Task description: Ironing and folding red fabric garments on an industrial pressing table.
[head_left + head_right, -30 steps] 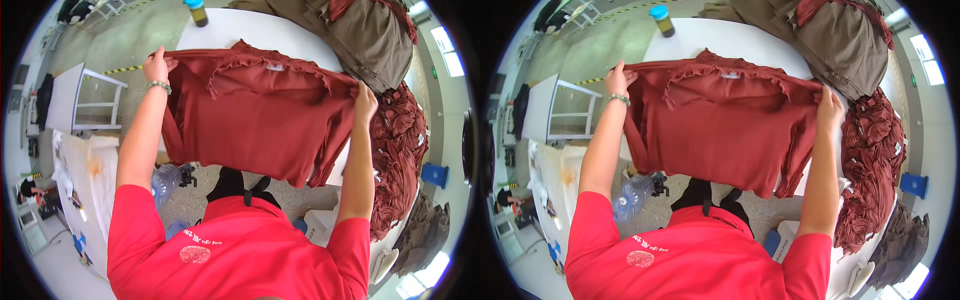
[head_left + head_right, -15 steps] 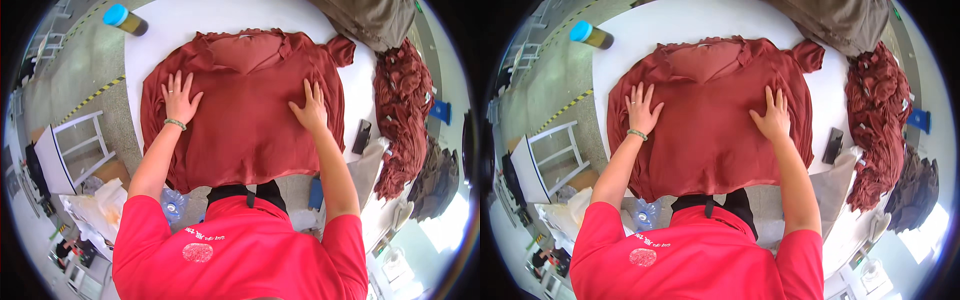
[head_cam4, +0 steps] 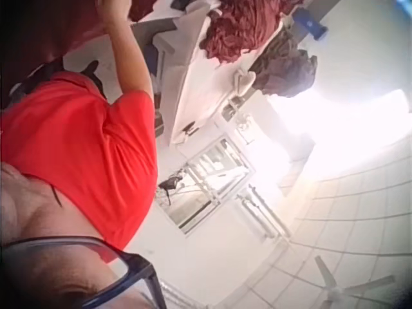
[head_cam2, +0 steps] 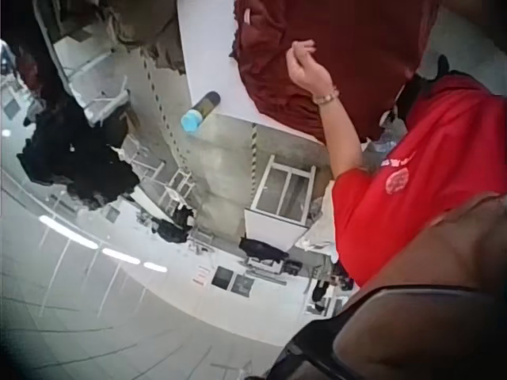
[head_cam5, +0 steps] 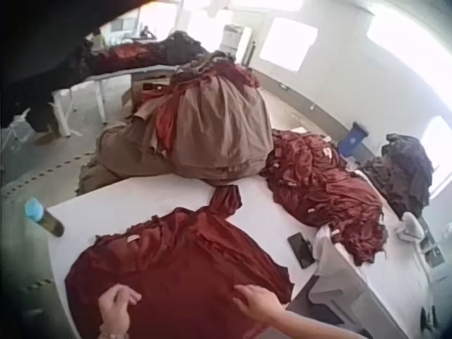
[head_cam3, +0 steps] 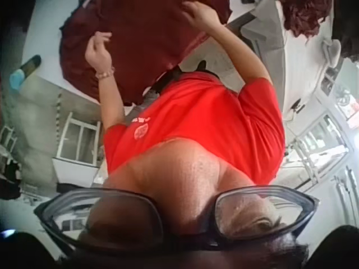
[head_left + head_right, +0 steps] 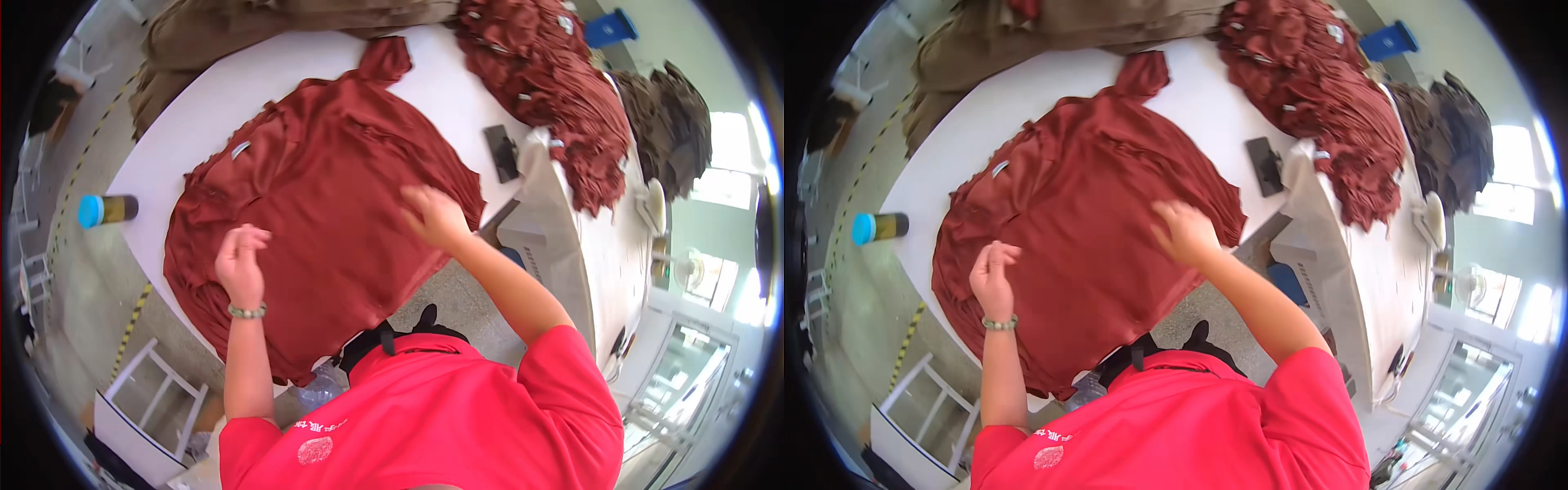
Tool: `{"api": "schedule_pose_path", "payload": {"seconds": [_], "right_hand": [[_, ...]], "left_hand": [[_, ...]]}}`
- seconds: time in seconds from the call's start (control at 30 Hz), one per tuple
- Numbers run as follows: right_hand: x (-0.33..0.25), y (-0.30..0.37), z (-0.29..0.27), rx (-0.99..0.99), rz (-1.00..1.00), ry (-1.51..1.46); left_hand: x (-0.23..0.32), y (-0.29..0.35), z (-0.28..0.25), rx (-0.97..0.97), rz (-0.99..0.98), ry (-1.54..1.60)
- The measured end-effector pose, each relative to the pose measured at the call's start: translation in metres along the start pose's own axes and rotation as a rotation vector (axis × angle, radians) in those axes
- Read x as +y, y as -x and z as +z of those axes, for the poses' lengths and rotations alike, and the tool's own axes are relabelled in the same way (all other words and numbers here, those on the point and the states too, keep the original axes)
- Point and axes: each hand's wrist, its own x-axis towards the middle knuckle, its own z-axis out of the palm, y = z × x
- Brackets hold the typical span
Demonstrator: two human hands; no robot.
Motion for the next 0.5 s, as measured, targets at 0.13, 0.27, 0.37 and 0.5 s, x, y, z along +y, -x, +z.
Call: {"api": "schedule_pose_path", "payload": {"seconds": [0.13, 0.27, 0.37, 0.5], "right_hand": [[0.042, 0.153, -0.006, -0.253, 0.268, -0.142], [0.112, 0.3, 0.027, -0.402, 0.53, -0.038], [0.157, 0.405, 0.066, -0.19, 0.787, -0.262], [0.201, 0.491, 0.126, -0.113, 0.993, -0.598]], "left_hand": [[0.22, 0.017, 0.123, -0.812, 0.627, 0.281], [0.352, 0.089, 0.214, -1.247, 1.123, 0.418], [0.359, 0.14, 0.229, -1.323, 1.118, 0.424], [0.372, 0.198, 0.26, -1.39, 1.151, 0.378]]}}
